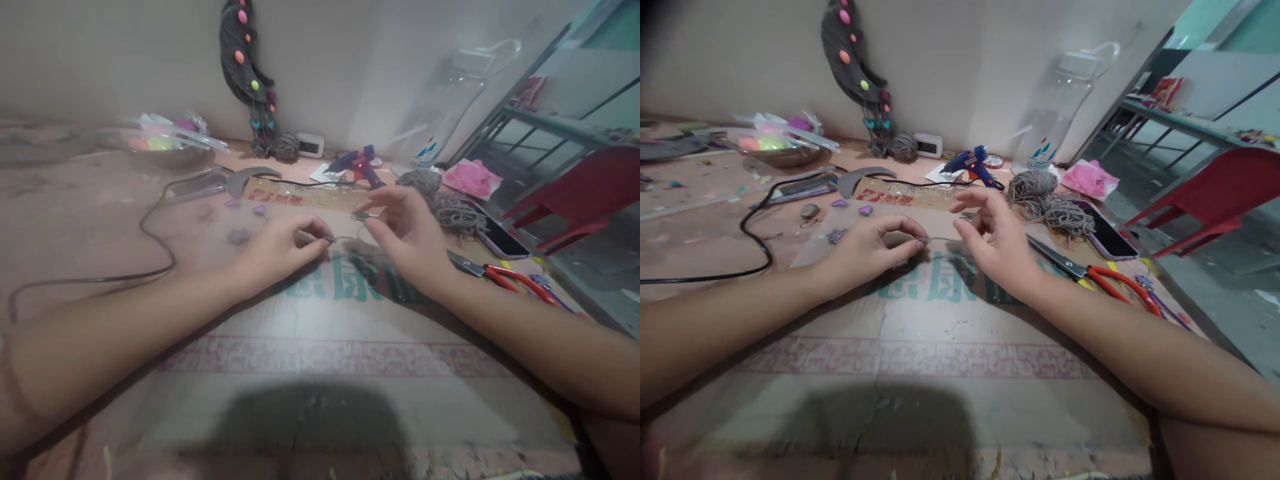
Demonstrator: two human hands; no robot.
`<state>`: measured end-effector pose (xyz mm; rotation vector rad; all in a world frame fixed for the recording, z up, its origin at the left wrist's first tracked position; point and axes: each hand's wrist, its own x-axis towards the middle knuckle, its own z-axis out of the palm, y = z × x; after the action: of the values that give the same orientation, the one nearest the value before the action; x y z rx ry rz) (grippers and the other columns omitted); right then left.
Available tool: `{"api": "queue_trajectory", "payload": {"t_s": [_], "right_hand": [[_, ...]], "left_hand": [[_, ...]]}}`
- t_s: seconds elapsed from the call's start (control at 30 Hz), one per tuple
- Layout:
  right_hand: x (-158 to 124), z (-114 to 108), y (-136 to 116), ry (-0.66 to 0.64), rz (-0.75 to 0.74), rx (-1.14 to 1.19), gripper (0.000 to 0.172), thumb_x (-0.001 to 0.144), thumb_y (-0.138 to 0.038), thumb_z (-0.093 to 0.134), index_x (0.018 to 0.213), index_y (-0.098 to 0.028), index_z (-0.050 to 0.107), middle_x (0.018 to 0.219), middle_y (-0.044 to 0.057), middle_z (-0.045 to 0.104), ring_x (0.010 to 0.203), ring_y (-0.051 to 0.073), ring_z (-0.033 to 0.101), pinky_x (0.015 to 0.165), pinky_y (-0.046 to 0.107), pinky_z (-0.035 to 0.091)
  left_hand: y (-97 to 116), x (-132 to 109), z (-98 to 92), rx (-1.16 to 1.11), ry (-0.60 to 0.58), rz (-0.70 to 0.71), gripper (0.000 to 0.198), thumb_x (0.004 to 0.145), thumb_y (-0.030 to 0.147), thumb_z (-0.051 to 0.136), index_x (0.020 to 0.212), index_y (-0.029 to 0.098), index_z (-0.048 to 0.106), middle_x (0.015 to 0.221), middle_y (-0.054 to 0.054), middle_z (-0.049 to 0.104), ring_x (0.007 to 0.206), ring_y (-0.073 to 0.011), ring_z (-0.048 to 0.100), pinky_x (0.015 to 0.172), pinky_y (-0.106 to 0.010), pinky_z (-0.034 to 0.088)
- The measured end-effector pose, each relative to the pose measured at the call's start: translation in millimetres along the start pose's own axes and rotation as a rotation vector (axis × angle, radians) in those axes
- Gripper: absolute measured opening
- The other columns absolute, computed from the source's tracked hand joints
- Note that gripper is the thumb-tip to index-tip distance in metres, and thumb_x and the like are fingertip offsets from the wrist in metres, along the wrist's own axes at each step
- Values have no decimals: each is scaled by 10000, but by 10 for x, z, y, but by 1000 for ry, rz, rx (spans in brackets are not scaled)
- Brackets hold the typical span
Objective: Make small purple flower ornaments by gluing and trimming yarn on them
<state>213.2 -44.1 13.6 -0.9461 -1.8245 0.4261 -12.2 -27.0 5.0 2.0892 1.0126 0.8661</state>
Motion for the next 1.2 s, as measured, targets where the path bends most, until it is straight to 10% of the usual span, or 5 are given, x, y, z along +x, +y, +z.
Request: {"api": "queue_trajectory", "payload": {"t_s": [0.37, 0.73, 1.2], "right_hand": [[81, -30, -88, 36, 166, 18, 251, 896, -315, 648, 746, -220, 471, 643, -34, 586, 567, 96, 507, 547, 247, 392], [185, -77, 106, -87, 548, 603, 409, 790, -518, 754, 711, -176, 543, 649, -11, 628, 476, 52, 415, 433, 203, 295], [159, -66, 68, -94, 555, 575, 436, 728, -306, 819, 1083, -188, 596, 840, 29, 765, 488, 61, 545, 478, 208, 466]], "left_hand": [[25, 2, 14, 90, 59, 88, 169, 886, 326, 585, 923, 192, 682, 915, -24, 734, 854, -175, 670, 789, -279, 510], [-38, 50, 18, -106, 58, -70, 217, 881, 367, 601, 963, 177, 665, 931, -47, 715, 819, -178, 663, 777, -319, 513], [-97, 64, 27, -135, 26, -77, 247, 884, 407, 594, 970, 185, 659, 918, -48, 715, 815, -180, 665, 772, -326, 515]]}}
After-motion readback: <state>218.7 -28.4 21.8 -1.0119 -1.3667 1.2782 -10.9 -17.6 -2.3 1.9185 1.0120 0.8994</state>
